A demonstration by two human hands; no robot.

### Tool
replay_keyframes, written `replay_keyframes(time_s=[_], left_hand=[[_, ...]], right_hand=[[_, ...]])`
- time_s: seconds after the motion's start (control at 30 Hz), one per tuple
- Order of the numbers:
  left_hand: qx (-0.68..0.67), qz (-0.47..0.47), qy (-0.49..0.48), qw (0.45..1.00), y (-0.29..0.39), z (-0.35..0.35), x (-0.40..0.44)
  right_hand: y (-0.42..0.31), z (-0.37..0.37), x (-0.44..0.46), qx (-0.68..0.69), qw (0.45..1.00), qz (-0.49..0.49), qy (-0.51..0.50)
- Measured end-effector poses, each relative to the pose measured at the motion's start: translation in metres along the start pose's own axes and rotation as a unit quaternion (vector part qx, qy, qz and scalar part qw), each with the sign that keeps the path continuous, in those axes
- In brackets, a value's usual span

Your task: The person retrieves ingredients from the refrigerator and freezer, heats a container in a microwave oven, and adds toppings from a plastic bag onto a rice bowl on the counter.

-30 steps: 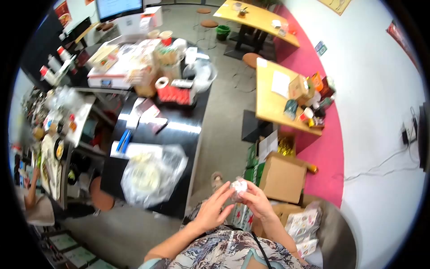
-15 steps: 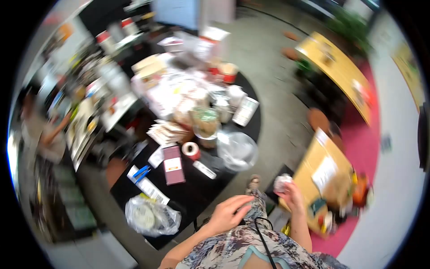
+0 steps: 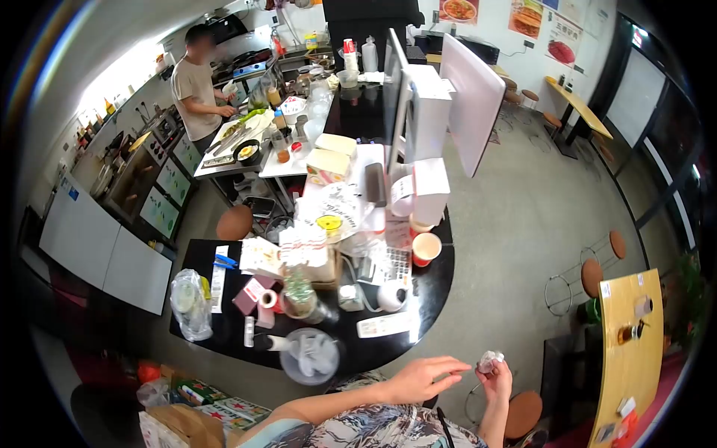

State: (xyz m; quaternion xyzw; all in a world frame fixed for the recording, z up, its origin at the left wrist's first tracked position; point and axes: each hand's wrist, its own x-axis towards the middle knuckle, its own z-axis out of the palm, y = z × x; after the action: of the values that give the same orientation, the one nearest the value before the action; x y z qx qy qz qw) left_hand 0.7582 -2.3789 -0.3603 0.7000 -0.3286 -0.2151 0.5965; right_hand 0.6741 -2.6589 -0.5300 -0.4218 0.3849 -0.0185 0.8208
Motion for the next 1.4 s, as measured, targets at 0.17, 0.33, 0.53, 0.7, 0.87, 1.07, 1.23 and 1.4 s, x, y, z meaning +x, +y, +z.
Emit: replay_keyframes(time_s=[0.17, 0.33, 0.53, 0.7, 0.87, 1.07, 1.23, 1.4], left_hand=[[0.01, -0.057, 0.006, 0.998, -0.038, 0.039, 0.084], [0.012, -0.094, 0.028, 0.995, -0.086, 0.058, 0.191], [0.012, -0.082, 0.076, 0.994, -0.089, 0.052, 0.374], [0.024, -0.11, 0.052, 0.992, -0.107, 0.021, 0.479], [0.068, -0.118, 0.077, 0.988, -0.143, -0.016, 0.607], [0.202, -0.097, 0.101, 0.969, -0.173, -0.074, 0.771], [0.231, -0.15, 0.201, 0.94, -0.175, -0.151, 0.84], [0.213, -0.232, 0.331, 0.89, -0.217, -0.235, 0.883]], right_hand=[[-0.067, 0.03, 0.097, 0.02, 0.995, 0.058, -0.082], [-0.15, 0.03, 0.196, -0.013, 0.992, 0.041, -0.116], [-0.279, -0.037, 0.289, -0.04, 0.998, 0.053, -0.02], [-0.349, -0.127, 0.391, 0.018, 0.997, 0.054, 0.06], [-0.401, -0.11, 0.527, 0.114, 0.985, 0.094, 0.092], [-0.477, 0.029, 0.725, 0.05, 0.987, 0.142, -0.056], [-0.551, 0.224, 0.846, -0.163, 0.948, 0.155, -0.226], [-0.583, 0.413, 0.92, -0.276, 0.897, 0.123, -0.322]])
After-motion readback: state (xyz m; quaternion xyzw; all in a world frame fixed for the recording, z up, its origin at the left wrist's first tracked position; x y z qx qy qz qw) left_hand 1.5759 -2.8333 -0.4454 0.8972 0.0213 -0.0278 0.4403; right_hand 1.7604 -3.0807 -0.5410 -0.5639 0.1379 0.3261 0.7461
